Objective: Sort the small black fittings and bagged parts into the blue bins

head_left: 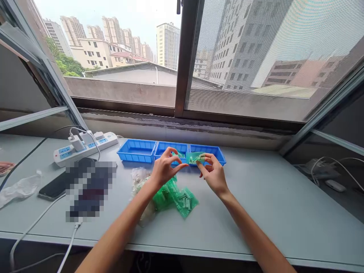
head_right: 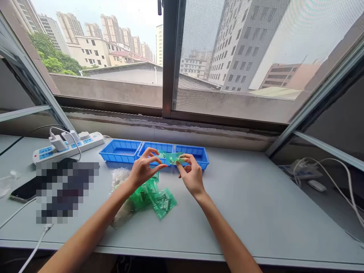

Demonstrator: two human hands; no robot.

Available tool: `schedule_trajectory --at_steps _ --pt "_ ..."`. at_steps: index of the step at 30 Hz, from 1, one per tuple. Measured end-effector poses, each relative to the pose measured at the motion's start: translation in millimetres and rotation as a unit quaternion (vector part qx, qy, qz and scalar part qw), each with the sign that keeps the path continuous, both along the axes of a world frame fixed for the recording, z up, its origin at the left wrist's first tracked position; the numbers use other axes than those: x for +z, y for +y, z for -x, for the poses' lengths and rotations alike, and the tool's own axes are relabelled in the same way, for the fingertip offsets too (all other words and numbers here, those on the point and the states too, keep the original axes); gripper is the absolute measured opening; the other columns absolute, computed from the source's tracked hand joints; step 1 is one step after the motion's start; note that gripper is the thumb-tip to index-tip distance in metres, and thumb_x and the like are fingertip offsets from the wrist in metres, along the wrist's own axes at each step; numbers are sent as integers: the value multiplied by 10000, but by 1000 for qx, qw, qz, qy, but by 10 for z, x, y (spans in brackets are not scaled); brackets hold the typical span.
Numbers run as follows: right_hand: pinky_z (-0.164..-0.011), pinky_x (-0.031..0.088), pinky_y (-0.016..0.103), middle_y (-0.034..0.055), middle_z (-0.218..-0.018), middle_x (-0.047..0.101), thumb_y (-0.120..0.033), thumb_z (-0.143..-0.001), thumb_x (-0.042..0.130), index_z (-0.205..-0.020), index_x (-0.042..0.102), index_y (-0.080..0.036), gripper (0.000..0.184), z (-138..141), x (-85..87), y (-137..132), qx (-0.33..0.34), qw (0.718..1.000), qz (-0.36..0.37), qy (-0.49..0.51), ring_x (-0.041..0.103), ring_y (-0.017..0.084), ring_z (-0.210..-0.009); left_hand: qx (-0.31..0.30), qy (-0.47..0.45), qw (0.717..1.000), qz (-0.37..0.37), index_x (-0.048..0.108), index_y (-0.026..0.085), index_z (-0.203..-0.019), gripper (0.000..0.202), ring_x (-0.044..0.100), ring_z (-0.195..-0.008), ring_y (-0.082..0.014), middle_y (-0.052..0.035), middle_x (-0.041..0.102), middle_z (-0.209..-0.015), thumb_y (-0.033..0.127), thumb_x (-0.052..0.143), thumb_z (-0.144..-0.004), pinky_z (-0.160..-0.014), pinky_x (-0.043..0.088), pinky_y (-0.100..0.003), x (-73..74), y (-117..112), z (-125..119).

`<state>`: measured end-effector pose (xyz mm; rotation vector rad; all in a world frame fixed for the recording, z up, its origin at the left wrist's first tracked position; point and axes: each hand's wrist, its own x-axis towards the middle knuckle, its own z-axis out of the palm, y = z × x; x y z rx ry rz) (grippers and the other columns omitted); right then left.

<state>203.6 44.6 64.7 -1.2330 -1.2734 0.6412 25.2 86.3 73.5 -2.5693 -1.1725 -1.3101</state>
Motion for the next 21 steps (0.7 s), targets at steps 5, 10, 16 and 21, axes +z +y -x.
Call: schedule_trajectory --at_steps 5,10,16,21 --pt "-331 383 207 28 -851 637 -547 -711 648 -977 540 -191 458 10 -40 16 38 998 19 39 463 63 -380 12 24 999 24 685 221 -676 238 591 -711 -104 -10 583 -939 427 647 -789 -515 414 -183 -8 -12 -6" --pt "-345 392 211 69 -949 664 -433 -730 637 -793 570 -182 267 17 -40 -5 104 994 22 -11 508 75 -404 1 -1 999 32 675 221 -795 23 547 -584 -57 6 584 -944 226 653 -800 -511 423 -175 -4 -13 5" --pt "-479 466 256 64 -990 692 -297 -817 512 -671 646 -209 217 -19 11 -74 57 974 -127 -177 590 125 -540 -42 -14 998 37 628 200 -756 92 575 -669 -66 -5 567 -1015 110 637 -774 -487 415 -147 -14 -20 -5" --pt "-370 437 251 30 -773 684 -470 -742 644 -1004 608 -195 382 67 27 -91 48 998 -29 -25 517 111 -375 -58 -61 995 44 629 181 -700 192 560 -646 -81 -39 577 -966 333 627 -817 -462 410 -166 1 -41 -27"
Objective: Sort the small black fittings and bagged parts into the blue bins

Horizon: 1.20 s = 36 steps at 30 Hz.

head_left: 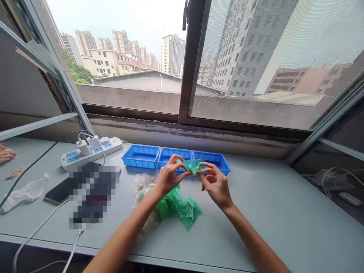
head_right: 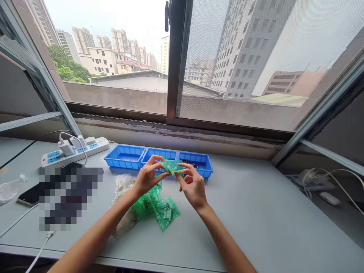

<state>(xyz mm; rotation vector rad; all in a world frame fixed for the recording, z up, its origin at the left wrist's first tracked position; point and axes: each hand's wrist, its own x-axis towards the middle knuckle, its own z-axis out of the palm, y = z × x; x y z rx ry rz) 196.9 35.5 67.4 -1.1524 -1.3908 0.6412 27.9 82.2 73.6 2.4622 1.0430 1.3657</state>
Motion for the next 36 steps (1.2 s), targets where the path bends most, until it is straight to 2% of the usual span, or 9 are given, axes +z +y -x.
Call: schedule_trajectory --at_steps 3,5,8,12,16,21,27,31,36 --pt "-348 419 257 16 -730 680 -561 -705 645 -1204 486 -173 653 41 8 4 20 996 63 60 485 115 -345 -33 -47 998 29 635 169 -631 323 545 -614 -83 -50 585 -905 430 603 -819 -444 399 -177 16 2 -19" --pt "-374 423 259 9 -712 679 -579 -728 607 -1272 429 -171 702 32 23 3 23 995 80 47 489 118 -354 -24 -94 994 56 652 171 -643 338 532 -591 -84 -50 589 -878 456 596 -815 -440 397 -189 24 32 -16" --pt "-489 445 266 -3 -751 686 -502 -781 570 -1226 503 -221 531 -27 65 -9 47 991 94 -77 536 115 -421 65 -175 979 80 664 177 -648 321 540 -619 -106 -44 593 -851 460 613 -790 -486 428 -217 20 136 45" --pt "-604 410 272 -23 -868 687 -429 -730 662 -902 672 -264 238 -94 118 -48 126 940 129 -289 570 117 -555 186 -233 950 91 671 178 -648 263 569 -713 -149 -40 594 -814 414 637 -759 -646 475 -273 -2 308 180" --pt "-626 387 266 -15 -953 656 -450 -566 797 -934 683 -278 422 -84 115 -105 172 899 151 -373 576 141 -651 215 -183 956 77 679 194 -637 231 577 -816 -191 -44 598 -804 388 639 -756 -767 468 -328 1 415 200" --pt "-613 376 258 -1 -962 635 -416 -470 851 -1000 665 -284 577 -48 90 -155 202 876 154 -410 587 184 -737 237 -1 970 47 679 190 -617 235 558 -851 -233 -62 605 -805 346 613 -781 -760 448 -388 -1 520 45" --pt "-559 356 237 -30 -880 622 -362 -425 867 -897 627 -259 539 -22 65 -154 197 881 157 -400 570 149 -647 231 102 967 33 626 178 -508 214 546 -790 -243 -57 581 -685 278 698 -683 -716 442 -381 -63 592 -108" --pt "-534 351 219 -62 -743 604 -253 -446 846 -880 545 -250 529 -60 31 -117 193 904 158 -349 553 147 -647 232 94 968 16 684 182 -802 112 556 -887 -257 -80 616 -879 273 669 -738 -779 440 -403 38 437 -106" --pt "-519 375 219 -62 -691 560 -157 -595 689 -849 487 -228 332 -142 19 -35 192 944 139 -230 495 113 -560 48 49 997 -20 661 200 -770 218 584 -820 -166 -38 608 -869 354 545 -870 -750 472 -304 103 119 -52"
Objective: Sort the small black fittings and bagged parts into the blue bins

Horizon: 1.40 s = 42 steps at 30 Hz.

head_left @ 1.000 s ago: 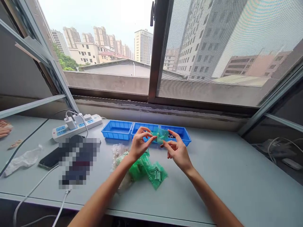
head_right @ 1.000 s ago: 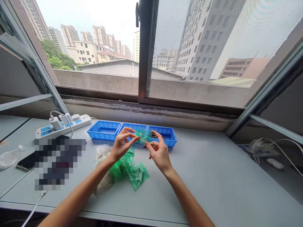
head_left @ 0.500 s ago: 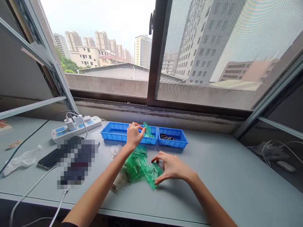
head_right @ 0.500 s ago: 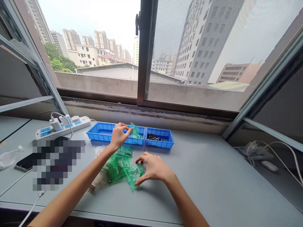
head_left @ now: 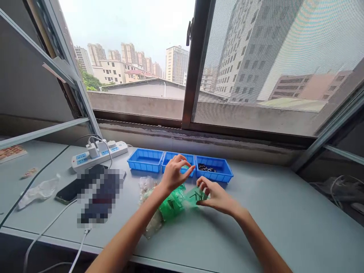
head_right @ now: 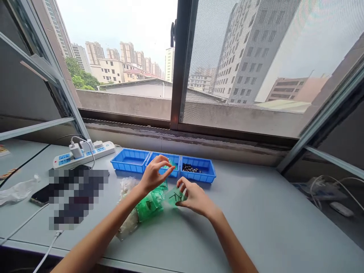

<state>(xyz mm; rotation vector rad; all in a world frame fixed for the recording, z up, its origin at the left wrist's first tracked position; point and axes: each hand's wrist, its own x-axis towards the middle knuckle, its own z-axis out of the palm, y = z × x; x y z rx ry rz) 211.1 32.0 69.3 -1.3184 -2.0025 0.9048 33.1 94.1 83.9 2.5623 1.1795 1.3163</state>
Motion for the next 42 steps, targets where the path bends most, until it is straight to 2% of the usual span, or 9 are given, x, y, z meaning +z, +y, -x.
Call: schedule_trajectory --at_steps 4,10,15,19,26,30,33,36,42 --pt "-550 424 244 -19 -714 582 -183 -652 629 -775 520 -202 166 -20 3 55 -14 997 -35 63 527 131 -593 -57 53 997 7 662 204 -749 244 591 -794 -152 -34 606 -874 381 545 -871 -691 480 -268 -64 -126 32" --pt "-554 465 268 14 -754 638 -376 -713 681 -814 672 -217 189 -35 26 83 -22 997 -57 55 561 147 -611 -46 46 998 13 659 193 -733 320 593 -776 -153 -38 606 -860 369 463 -914 -689 482 -270 -34 -154 70" --pt "-459 444 248 34 -825 623 -542 -667 691 -754 665 -200 355 -6 86 83 -79 981 -74 161 555 117 -527 -73 2 997 11 669 211 -811 259 607 -802 -148 -32 593 -908 434 548 -859 -712 498 -267 1 -172 87" --pt "-394 393 227 52 -817 651 -615 -634 681 -813 620 -179 474 33 79 99 -111 969 -28 218 574 127 -503 -83 17 996 -28 653 194 -783 294 609 -769 -147 -39 602 -894 481 597 -814 -690 512 -263 -30 -196 41" --pt "-341 372 231 -21 -613 595 -630 -606 701 -995 586 -169 614 27 56 165 -181 936 -43 297 452 87 -359 -43 69 993 -86 648 192 -771 272 601 -727 -125 -41 601 -879 377 496 -900 -656 516 -245 -53 -176 33" --pt "-311 359 220 -6 -677 614 -643 -558 719 -1074 537 -180 717 -6 -7 246 -234 905 -55 352 460 88 -370 -19 89 992 -93 649 192 -741 291 589 -701 -118 -32 598 -852 369 488 -905 -637 495 -232 -29 -131 90" --pt "-327 409 221 21 -763 637 -596 -511 764 -1136 484 -188 797 15 -64 263 -229 906 -44 353 568 142 -474 -13 92 992 -89 646 190 -730 301 587 -703 -122 -32 598 -842 365 481 -910 -638 485 -236 -8 -130 120" --pt "-349 443 208 39 -811 646 -552 -570 748 -1192 447 -181 784 89 -108 233 -199 918 -53 338 636 186 -602 -8 96 991 -91 650 194 -779 259 596 -725 -131 -33 603 -870 387 517 -890 -649 489 -246 2 -147 134" --pt "-332 447 210 21 -742 648 -501 -548 779 -1104 529 -188 685 200 -101 199 -134 944 -81 290 591 177 -601 -11 118 985 -122 639 182 -804 231 608 -727 -140 -40 607 -884 405 591 -841 -644 503 -248 -44 -122 124"
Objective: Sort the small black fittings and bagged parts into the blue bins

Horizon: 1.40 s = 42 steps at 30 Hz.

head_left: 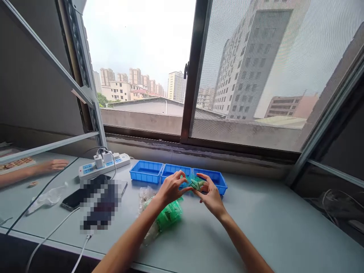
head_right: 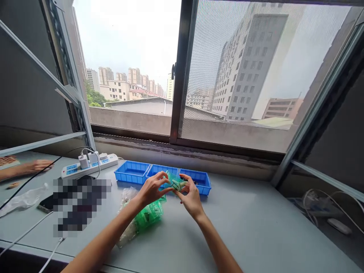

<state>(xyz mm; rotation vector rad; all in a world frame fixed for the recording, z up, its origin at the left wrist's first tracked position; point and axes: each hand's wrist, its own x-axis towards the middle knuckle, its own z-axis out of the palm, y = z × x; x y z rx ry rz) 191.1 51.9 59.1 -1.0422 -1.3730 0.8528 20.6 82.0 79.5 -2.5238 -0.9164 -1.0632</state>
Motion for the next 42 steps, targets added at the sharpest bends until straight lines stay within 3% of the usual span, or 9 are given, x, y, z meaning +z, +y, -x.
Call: schedule_trajectory --at_steps 9,18,21,24,28,32,35,38,42 --pt "-507 499 262 93 -912 689 -356 -657 645 -700 684 -195 171 -93 1 -5 -23 996 -77 -45 640 254 -873 26 -34 998 47 658 196 -775 31 615 -720 -112 -16 591 -956 190 686 -765 -624 494 -214 -49 48 43" --pt "-560 541 299 103 -1000 683 -309 -692 588 -690 726 -226 161 -111 -50 -11 -36 989 -125 -74 633 274 -966 44 -74 991 105 656 228 -870 191 593 -685 -94 -13 569 -1032 119 705 -720 -622 494 -213 -81 54 16" --pt "-565 549 312 106 -1004 683 -378 -715 613 -677 714 -222 190 -100 -35 -10 -58 985 -134 -86 633 280 -966 34 -92 991 91 666 231 -849 154 604 -749 -115 -20 572 -1036 138 705 -733 -633 491 -213 -88 58 -6" --pt "-520 540 313 94 -845 700 -480 -665 681 -798 702 -198 312 -66 -29 -2 -78 990 -89 -79 666 268 -811 12 -100 990 95 680 218 -745 40 603 -749 -114 -24 577 -1022 202 672 -781 -614 474 -205 -102 80 -14" --pt "-427 509 282 33 -655 664 -589 -568 724 -1068 608 -166 665 -5 -48 12 -46 999 7 -5 664 245 -649 -25 -108 983 146 674 197 -648 253 587 -680 -95 -32 584 -977 323 589 -850 -579 454 -207 -101 118 -6" --pt "-418 498 265 32 -683 671 -645 -622 661 -1181 528 -163 750 18 -85 44 -20 999 35 33 669 232 -632 -55 -137 965 215 669 183 -638 304 575 -642 -97 -39 595 -906 370 563 -854 -536 445 -211 -92 153 -10" --pt "-410 484 257 45 -717 677 -601 -663 658 -1111 565 -170 628 6 -87 64 -51 999 -14 3 668 226 -628 -71 -184 956 218 682 186 -748 155 562 -629 -93 -42 588 -934 320 627 -804 -535 458 -215 -89 173 -18" --pt "-467 500 265 68 -807 692 -468 -777 596 -821 650 -199 278 -15 -55 45 -97 978 -142 -114 672 218 -703 -84 -217 956 180 665 188 -743 20 567 -673 -95 -47 569 -1002 197 652 -756 -543 464 -206 -75 169 -16" --pt "-674 537 314 43 -875 705 -264 -874 454 -590 638 -231 340 -41 -22 -23 -135 919 -297 -222 674 196 -801 -74 -210 965 135 626 183 -639 134 573 -747 -111 -46 554 -1047 111 599 -748 -557 454 -200 -37 120 -1"
